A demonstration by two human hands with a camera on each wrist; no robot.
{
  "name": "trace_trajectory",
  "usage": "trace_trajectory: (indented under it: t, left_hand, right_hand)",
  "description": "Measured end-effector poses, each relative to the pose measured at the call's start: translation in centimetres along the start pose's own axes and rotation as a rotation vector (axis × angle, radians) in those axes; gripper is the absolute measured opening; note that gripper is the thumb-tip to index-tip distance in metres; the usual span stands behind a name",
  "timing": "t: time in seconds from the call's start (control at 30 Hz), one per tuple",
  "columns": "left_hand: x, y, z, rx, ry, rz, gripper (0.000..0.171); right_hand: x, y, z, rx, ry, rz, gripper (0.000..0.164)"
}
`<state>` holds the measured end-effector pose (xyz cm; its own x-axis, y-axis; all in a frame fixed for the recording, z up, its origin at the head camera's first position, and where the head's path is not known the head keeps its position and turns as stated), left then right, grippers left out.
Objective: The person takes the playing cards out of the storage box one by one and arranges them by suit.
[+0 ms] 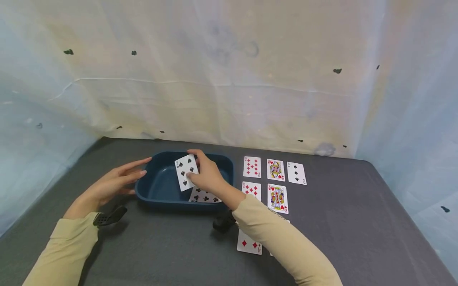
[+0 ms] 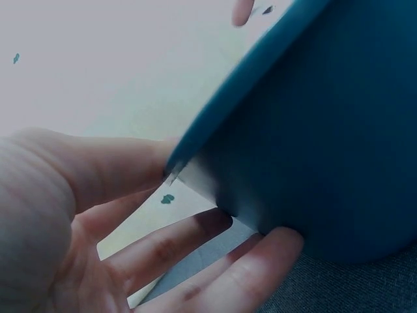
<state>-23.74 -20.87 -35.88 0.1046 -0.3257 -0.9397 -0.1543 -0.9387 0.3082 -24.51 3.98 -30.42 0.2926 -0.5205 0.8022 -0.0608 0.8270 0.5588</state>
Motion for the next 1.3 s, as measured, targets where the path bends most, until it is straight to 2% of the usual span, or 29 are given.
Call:
trace_trajectory:
  t: [0.23,0.43,0.63,0.87,1.03,1.3]
  left_hand:
    - [-0.2,0.1,-0.1,0.011,-0.015,-0.013,0.069]
    - [-0.3,0.2,-0.2,0.014,-0.015,-0.001,0.070]
    - [-0.2,0.3,-0.4,0.010,-0.016,0.011,0.069]
    - [0.1,0.7,-0.3,-0.006,-0.002,0.015,0.067]
    - [0.1,0.8,-0.4,-0.010,-0.006,0.026,0.068]
    - [0.1,0.9,-0.6,-0.003,-0.003,0.030,0.069]
  right_hand:
    - [-1.0,3.2,-1.2,-0.040,0.012,0.136,0.065]
    - [-1.6,6.1,-2.2,-0.110,-0.008,0.197,0.064]
    - [-2.6,8.8,-3.3,-0.142,-0.057,0.174,0.065]
    - [-4.6,11.4,-4.6,-0.217,-0.096,0.116,0.064]
    - [-5.8,12.8,-5.6,-0.250,-0.127,0.109,0.065]
    - [-7.4,14.5,-7.2,-0.252,-0.186,0.089,0.066]
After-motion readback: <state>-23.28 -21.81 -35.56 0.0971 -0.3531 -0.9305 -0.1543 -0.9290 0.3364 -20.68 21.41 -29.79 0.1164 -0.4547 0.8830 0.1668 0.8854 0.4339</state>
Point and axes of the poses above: each hand's wrist, its own z-axis towards the middle knuckle, its own y-axis out of the back of the hand, x = y × z, the point moved 5 cm from there along z, towards the middle knuckle, and after that the axes turned 12 degrees about -x, right-handed, at the moved point
